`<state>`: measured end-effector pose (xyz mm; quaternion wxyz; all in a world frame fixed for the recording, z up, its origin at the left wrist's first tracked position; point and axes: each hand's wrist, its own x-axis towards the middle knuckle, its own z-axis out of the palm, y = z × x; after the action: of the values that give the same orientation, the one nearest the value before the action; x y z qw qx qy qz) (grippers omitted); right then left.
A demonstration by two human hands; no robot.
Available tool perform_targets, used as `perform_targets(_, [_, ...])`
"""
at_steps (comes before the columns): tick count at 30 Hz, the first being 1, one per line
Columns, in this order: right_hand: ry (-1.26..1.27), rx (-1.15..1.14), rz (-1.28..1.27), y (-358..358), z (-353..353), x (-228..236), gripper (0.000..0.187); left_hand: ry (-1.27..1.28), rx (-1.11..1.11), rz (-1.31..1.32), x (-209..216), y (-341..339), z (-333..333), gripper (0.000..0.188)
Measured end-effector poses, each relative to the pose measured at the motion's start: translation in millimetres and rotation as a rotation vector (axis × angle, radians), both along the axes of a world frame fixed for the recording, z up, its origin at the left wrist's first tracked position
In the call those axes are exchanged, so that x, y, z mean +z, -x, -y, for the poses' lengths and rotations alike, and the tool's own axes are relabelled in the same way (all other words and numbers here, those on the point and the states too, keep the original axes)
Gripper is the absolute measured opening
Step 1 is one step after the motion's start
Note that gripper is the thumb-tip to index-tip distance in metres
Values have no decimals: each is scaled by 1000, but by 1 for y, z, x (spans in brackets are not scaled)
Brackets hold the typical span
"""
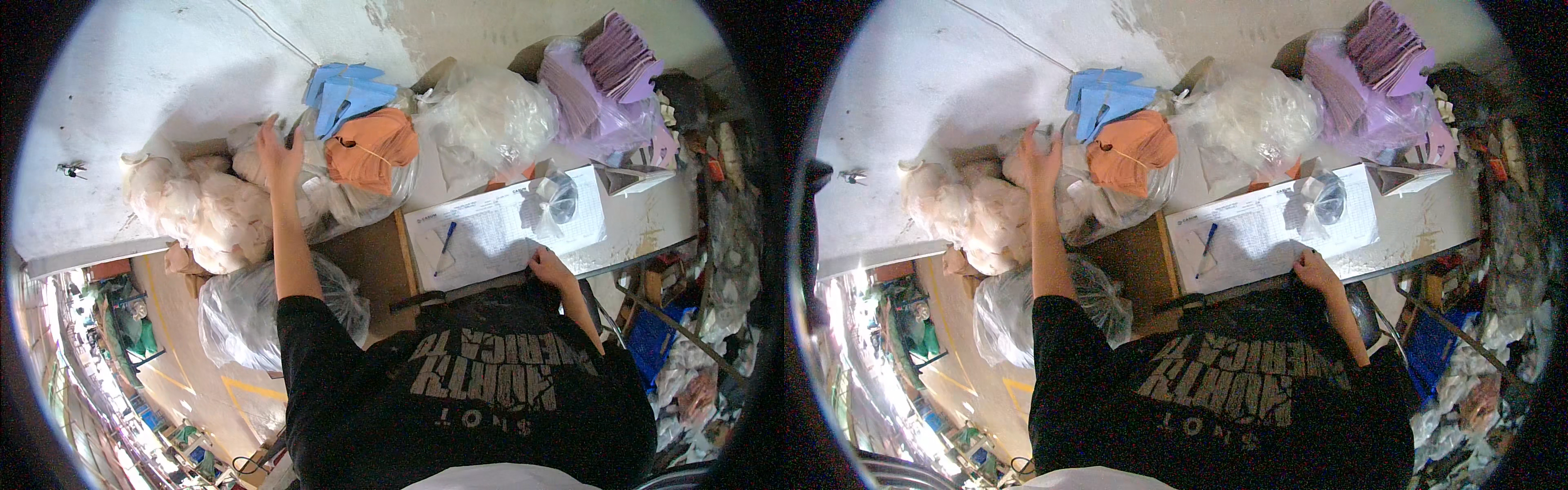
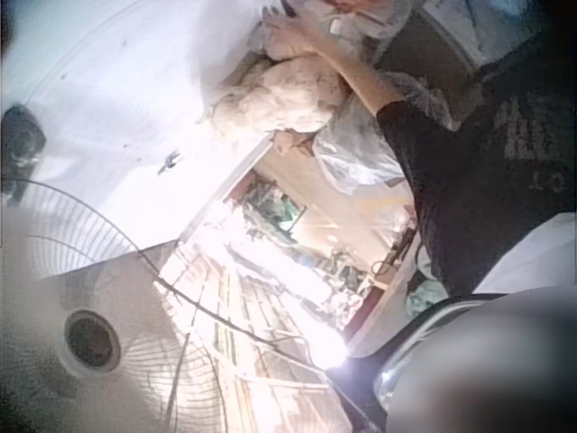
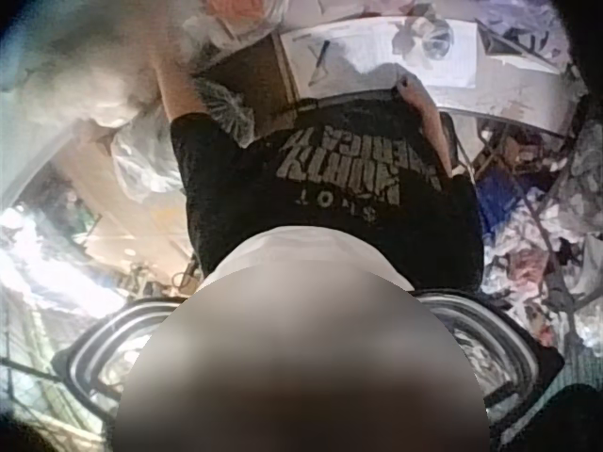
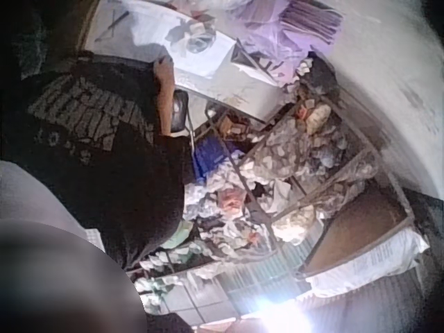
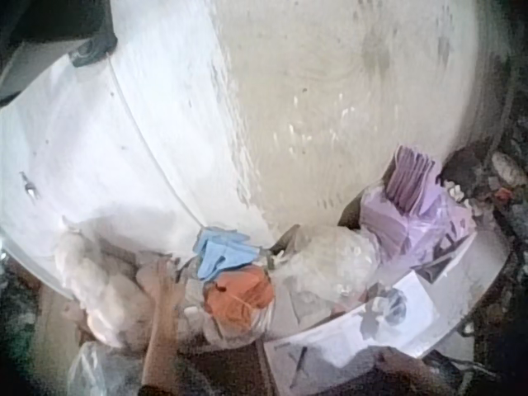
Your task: The person sits at a table in a warehouse and inspects several plastic bags containing gloves. They open a bag of white gloves, check the contents, and then examine an orange glove-shaped paper cutout. The person writes on a document with a pen while handling the items.
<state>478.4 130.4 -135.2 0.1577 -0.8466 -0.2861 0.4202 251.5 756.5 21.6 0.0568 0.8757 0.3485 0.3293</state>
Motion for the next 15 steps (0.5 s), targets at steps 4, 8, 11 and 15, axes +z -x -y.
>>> perform_targets(4, [76, -4, -74, -6, 2, -6, 41, -37, -219, 101, 13, -74, 13, 78])
perform_targets(8, [27, -12, -144, -8, 5, -9, 42, 163, -106, 62, 2, -110, 22, 82])
perform_targets(11, [-24, -5, -53, -3, 6, -10, 40, 38, -14, -128, -4, -109, 17, 79])
perform_targets(15, [-15, -5, 84, 2, 2, -12, 37, -88, -124, -144, 2, -95, 13, 59])
